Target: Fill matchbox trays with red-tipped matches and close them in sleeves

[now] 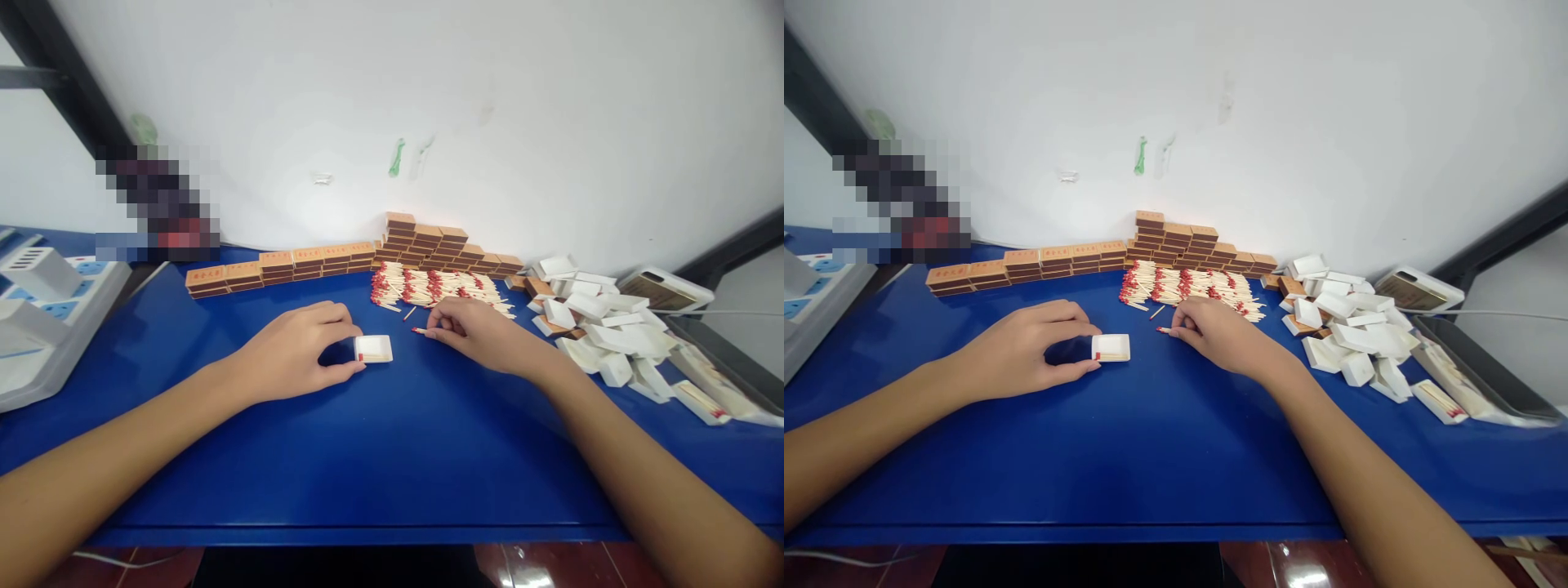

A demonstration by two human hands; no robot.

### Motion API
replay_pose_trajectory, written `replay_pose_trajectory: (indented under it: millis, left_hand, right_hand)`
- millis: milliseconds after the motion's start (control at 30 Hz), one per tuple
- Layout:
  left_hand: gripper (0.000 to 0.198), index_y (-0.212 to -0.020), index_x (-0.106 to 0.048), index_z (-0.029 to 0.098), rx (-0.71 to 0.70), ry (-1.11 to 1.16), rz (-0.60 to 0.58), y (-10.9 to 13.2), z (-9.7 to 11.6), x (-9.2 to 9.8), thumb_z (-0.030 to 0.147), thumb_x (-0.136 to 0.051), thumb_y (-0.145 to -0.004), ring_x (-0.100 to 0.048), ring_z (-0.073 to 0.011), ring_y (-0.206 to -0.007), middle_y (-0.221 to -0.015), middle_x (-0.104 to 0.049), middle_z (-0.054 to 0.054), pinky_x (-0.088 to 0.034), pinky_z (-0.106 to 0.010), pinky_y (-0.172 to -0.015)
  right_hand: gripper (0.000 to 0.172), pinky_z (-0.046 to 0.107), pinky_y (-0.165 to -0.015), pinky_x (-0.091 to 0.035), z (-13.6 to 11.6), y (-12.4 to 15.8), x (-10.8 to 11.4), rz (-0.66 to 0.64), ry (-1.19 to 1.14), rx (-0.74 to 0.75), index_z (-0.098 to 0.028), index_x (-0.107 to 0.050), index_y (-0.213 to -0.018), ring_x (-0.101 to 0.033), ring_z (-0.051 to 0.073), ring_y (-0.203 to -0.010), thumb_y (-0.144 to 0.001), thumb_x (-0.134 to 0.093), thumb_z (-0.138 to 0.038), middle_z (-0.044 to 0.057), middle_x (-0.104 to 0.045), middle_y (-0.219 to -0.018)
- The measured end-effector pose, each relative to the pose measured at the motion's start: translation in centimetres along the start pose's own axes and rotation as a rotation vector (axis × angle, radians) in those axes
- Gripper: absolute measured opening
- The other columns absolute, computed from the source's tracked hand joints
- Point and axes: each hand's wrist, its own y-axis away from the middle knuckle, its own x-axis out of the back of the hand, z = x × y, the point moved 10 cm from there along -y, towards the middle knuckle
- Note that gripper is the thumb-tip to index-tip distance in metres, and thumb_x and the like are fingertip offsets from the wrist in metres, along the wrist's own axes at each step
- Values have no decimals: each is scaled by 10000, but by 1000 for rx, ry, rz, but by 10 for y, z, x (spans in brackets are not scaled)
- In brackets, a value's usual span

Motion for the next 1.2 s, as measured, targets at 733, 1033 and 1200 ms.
replay_pose_trajectory:
  millis: [733,1033,1200]
  left_hand:
    - [271,-1215,-758,162,-130,7,86,2,18,8,325,-718,-1002,-711,-216,-972,-1105,-724,-84,-572,-334,-876]
    - [237,-1213,-749,184,-150,31,90,2,23,10,274,-718,-995,-706,-211,-988,-1118,-735,-74,-563,-323,-863]
    - [249,-1223,-745,180,-148,38,79,3,22,8,285,-721,-998,-707,-211,-982,-1122,-735,-80,-570,-331,-860]
  right_hand:
    - [216,335,-702,-413,-15,9,5,56,-81,31,-222,-598,-972,-575,215,-801,-1087,-488,-367,62,-654,-913]
    - [179,310,-713,-425,-71,20,-1,109,-192,206,-228,-602,-1054,-552,179,-823,-1118,-525,-376,40,-639,-989]
    - [129,310,-690,-423,-68,22,5,157,-157,213,-227,-605,-1061,-564,178,-796,-1111,-548,-332,40,-638,-976]
